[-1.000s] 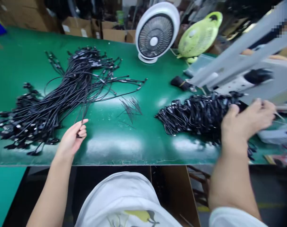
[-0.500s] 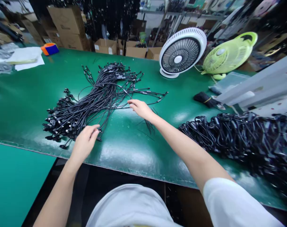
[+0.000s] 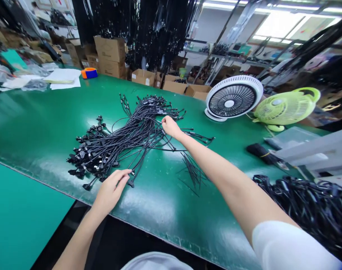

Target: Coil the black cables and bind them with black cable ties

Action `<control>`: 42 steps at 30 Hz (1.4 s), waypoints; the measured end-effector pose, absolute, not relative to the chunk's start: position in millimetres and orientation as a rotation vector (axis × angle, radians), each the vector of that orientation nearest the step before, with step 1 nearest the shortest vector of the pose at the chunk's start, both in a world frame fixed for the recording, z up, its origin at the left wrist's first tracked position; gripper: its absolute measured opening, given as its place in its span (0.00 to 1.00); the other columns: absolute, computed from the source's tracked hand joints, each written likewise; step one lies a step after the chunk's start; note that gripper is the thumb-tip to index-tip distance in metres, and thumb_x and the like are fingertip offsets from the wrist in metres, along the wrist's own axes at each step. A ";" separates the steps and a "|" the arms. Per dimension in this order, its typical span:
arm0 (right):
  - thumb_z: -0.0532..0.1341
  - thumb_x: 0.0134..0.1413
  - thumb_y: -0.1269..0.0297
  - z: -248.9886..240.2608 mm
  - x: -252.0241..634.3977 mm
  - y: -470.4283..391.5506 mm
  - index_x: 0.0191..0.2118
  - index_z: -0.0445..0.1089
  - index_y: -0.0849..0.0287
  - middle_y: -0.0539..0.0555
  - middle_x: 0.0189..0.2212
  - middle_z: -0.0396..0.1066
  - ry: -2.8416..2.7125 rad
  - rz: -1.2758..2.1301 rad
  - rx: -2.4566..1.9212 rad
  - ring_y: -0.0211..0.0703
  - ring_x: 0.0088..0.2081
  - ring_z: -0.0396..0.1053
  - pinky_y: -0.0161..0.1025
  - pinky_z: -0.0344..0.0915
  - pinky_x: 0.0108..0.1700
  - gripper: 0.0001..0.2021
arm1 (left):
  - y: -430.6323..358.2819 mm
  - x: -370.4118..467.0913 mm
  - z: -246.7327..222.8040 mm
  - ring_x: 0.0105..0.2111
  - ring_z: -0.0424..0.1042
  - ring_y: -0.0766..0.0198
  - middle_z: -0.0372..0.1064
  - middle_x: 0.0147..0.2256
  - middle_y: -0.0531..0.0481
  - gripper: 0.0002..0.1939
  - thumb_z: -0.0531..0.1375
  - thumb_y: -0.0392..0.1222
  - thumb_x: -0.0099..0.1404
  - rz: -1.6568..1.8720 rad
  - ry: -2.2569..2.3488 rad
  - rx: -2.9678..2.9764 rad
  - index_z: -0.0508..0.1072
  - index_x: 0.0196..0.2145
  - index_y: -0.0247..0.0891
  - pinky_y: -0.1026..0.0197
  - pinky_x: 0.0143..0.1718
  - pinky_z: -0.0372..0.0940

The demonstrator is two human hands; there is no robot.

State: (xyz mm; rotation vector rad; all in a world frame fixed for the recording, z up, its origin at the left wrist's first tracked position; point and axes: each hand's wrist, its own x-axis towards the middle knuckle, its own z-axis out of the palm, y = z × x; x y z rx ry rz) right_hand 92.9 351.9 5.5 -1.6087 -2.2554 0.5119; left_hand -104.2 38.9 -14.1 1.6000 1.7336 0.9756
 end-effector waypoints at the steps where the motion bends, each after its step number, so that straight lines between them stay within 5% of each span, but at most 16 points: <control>1: 0.48 0.60 0.73 7.1 89.2 351.8 0.53 0.64 0.67 0.65 0.53 0.67 -2.286 0.530 -1.581 0.47 0.53 0.66 0.42 0.60 0.58 0.18 | 42.6 -100.9 -13.9 0.48 0.72 0.59 0.73 0.47 0.47 0.16 0.50 0.48 0.71 0.997 1.719 1.628 0.73 0.49 0.44 0.58 0.50 0.66; 8: 0.50 0.62 0.73 2.7 8.2 348.1 0.58 0.65 0.59 0.52 0.58 0.67 -2.529 0.612 -1.217 0.36 0.59 0.63 0.32 0.54 0.63 0.20 | 44.5 -101.9 -11.9 0.43 0.74 0.58 0.74 0.44 0.46 0.15 0.50 0.44 0.71 1.090 1.683 1.784 0.72 0.49 0.44 0.57 0.46 0.69; 13: 0.51 0.62 0.71 -2.1 -66.1 361.5 0.66 0.53 0.64 0.60 0.64 0.58 -2.583 0.563 -1.251 0.44 0.61 0.60 0.38 0.54 0.63 0.26 | 33.5 -120.4 -20.6 0.43 0.74 0.57 0.74 0.42 0.45 0.15 0.50 0.41 0.71 1.157 1.789 1.806 0.72 0.50 0.44 0.56 0.45 0.70; 18: 0.56 0.61 0.65 1.4 -88.2 368.4 0.51 0.71 0.64 0.66 0.52 0.70 -2.691 0.416 -1.265 0.56 0.57 0.61 0.50 0.56 0.59 0.15 | 30.5 -131.5 -28.5 0.42 0.74 0.59 0.74 0.42 0.46 0.15 0.49 0.40 0.72 1.149 1.803 1.742 0.72 0.50 0.45 0.58 0.43 0.70; 26: 0.60 0.59 0.59 114.4 -21.4 313.5 0.30 0.72 0.59 0.54 0.33 0.72 -2.726 0.174 -0.845 0.48 0.42 0.65 0.45 0.58 0.51 0.11 | 40.5 -138.5 -14.2 0.45 0.73 0.57 0.71 0.46 0.44 0.19 0.51 0.41 0.71 1.329 1.965 1.740 0.66 0.58 0.44 0.56 0.48 0.68; 31: 0.58 0.59 0.54 178.0 15.9 278.5 0.29 0.69 0.62 0.49 0.23 0.62 -2.209 0.718 -0.802 0.37 0.31 0.62 0.38 0.62 0.39 0.16 | 70.8 -135.3 16.0 0.64 0.53 0.39 0.56 0.63 0.32 0.36 0.59 0.50 0.66 1.236 2.248 2.014 0.54 0.66 0.37 0.39 0.63 0.47; 34: 0.56 0.61 0.52 194.0 19.1 265.6 0.31 0.68 0.61 0.47 0.21 0.55 -1.986 0.975 -0.740 0.34 0.27 0.60 0.34 0.62 0.34 0.17 | 107.7 -143.8 20.7 0.66 0.49 0.39 0.50 0.65 0.29 0.41 0.60 0.53 0.64 1.120 2.074 2.084 0.51 0.67 0.32 0.39 0.64 0.46; 38: 0.57 0.61 0.55 210.2 12.1 229.4 0.31 0.68 0.61 0.46 0.21 0.54 -1.936 1.104 -0.670 0.32 0.26 0.57 0.32 0.62 0.33 0.15 | 183.2 -157.1 25.8 0.60 0.62 0.45 0.58 0.61 0.29 0.36 0.56 0.50 0.67 1.087 1.890 1.816 0.51 0.66 0.31 0.46 0.59 0.57; 42: 0.55 0.64 0.59 236.9 7.8 183.7 0.30 0.69 0.63 0.46 0.23 0.55 -1.995 1.082 -0.613 0.28 0.26 0.57 0.30 0.59 0.33 0.15 | 256.7 -140.2 37.0 0.37 0.76 0.57 0.76 0.37 0.43 0.29 0.60 0.39 0.64 1.094 1.669 1.534 0.60 0.61 0.36 0.57 0.42 0.66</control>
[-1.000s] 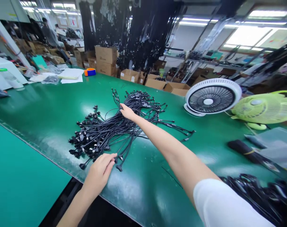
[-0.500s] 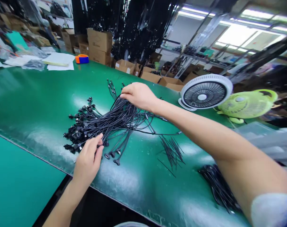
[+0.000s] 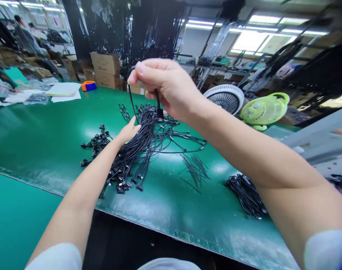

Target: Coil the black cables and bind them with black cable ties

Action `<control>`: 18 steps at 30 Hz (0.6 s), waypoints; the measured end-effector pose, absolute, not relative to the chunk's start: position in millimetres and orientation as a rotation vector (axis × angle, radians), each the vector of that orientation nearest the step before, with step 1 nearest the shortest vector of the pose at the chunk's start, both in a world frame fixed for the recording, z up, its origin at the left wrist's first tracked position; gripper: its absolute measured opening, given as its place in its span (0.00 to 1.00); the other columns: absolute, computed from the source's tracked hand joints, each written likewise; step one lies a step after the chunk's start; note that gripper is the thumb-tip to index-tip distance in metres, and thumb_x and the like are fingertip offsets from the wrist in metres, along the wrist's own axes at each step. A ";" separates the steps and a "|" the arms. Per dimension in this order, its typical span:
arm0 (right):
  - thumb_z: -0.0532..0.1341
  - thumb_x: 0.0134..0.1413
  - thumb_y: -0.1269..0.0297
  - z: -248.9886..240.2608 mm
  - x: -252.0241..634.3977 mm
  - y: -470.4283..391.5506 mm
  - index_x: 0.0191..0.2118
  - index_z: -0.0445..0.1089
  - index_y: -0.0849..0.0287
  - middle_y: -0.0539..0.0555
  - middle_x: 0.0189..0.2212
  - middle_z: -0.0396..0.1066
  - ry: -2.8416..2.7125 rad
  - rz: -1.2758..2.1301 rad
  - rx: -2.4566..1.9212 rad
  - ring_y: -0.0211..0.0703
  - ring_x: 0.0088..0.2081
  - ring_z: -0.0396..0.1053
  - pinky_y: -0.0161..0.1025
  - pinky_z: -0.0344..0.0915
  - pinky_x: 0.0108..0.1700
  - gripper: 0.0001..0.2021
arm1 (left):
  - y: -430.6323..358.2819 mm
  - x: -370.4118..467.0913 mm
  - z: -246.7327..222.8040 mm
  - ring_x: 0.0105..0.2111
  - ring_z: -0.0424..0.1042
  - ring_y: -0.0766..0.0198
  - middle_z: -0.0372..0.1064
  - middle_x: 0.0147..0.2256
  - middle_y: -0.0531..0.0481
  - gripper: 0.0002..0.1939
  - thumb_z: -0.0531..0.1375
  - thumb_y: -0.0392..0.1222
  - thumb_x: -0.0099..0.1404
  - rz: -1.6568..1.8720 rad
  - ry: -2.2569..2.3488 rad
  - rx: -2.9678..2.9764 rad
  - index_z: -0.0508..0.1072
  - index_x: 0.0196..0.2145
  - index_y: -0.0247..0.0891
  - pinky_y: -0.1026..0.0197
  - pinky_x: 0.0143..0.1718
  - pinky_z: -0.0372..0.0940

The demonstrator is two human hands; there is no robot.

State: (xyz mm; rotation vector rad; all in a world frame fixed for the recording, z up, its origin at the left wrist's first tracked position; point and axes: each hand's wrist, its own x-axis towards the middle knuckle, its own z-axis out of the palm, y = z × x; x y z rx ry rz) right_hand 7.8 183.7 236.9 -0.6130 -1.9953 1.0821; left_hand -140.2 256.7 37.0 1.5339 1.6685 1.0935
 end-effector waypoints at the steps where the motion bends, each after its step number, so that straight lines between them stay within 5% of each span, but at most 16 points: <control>1: 0.53 0.65 0.60 243.8 8.2 175.8 0.30 0.69 0.63 0.46 0.23 0.55 -2.021 1.064 -0.596 0.27 0.26 0.57 0.29 0.58 0.33 0.15 | 270.3 -133.6 39.5 0.31 0.75 0.60 0.76 0.32 0.46 0.23 0.59 0.37 0.65 1.119 1.614 1.493 0.65 0.57 0.35 0.60 0.38 0.66; 3: 0.52 0.65 0.62 255.6 13.2 168.4 0.29 0.69 0.63 0.45 0.23 0.54 -2.047 1.040 -0.567 0.26 0.25 0.54 0.28 0.54 0.31 0.16 | 290.0 -125.7 44.7 0.25 0.72 0.66 0.74 0.27 0.47 0.10 0.55 0.36 0.68 1.224 1.590 1.436 0.72 0.44 0.32 0.63 0.32 0.65; 6: 0.54 0.65 0.62 265.0 35.9 177.5 0.31 0.69 0.62 0.45 0.21 0.49 -1.979 0.980 -0.621 0.28 0.23 0.50 0.29 0.53 0.29 0.13 | 303.6 -137.3 59.4 0.24 0.69 0.69 0.72 0.27 0.47 0.15 0.46 0.37 0.73 1.475 1.660 1.360 0.69 0.34 0.32 0.66 0.30 0.63; 10: 0.54 0.65 0.63 256.3 84.2 203.7 0.31 0.68 0.59 0.44 0.20 0.41 -1.805 0.928 -0.725 0.31 0.21 0.44 0.34 0.53 0.28 0.12 | 300.1 -182.7 110.0 0.25 0.68 0.73 0.72 0.28 0.52 0.18 0.42 0.40 0.74 1.982 1.625 1.290 0.68 0.36 0.30 0.69 0.29 0.59; 13: 0.55 0.64 0.64 241.2 113.5 214.0 0.29 0.67 0.58 0.44 0.19 0.39 -1.699 1.014 -0.749 0.33 0.21 0.40 0.36 0.50 0.26 0.11 | 285.8 -212.3 161.2 0.30 0.68 0.76 0.72 0.33 0.55 0.23 0.39 0.40 0.73 2.230 1.576 1.502 0.67 0.46 0.19 0.68 0.32 0.57; 18: 0.62 0.55 0.64 238.0 167.2 202.2 0.25 0.67 0.55 0.44 0.17 0.38 -1.461 1.025 -0.661 0.33 0.21 0.37 0.37 0.43 0.24 0.09 | 246.2 -249.6 203.0 0.44 0.68 0.65 0.76 0.41 0.49 0.15 0.56 0.42 0.68 1.775 2.127 2.234 0.75 0.42 0.26 0.57 0.50 0.57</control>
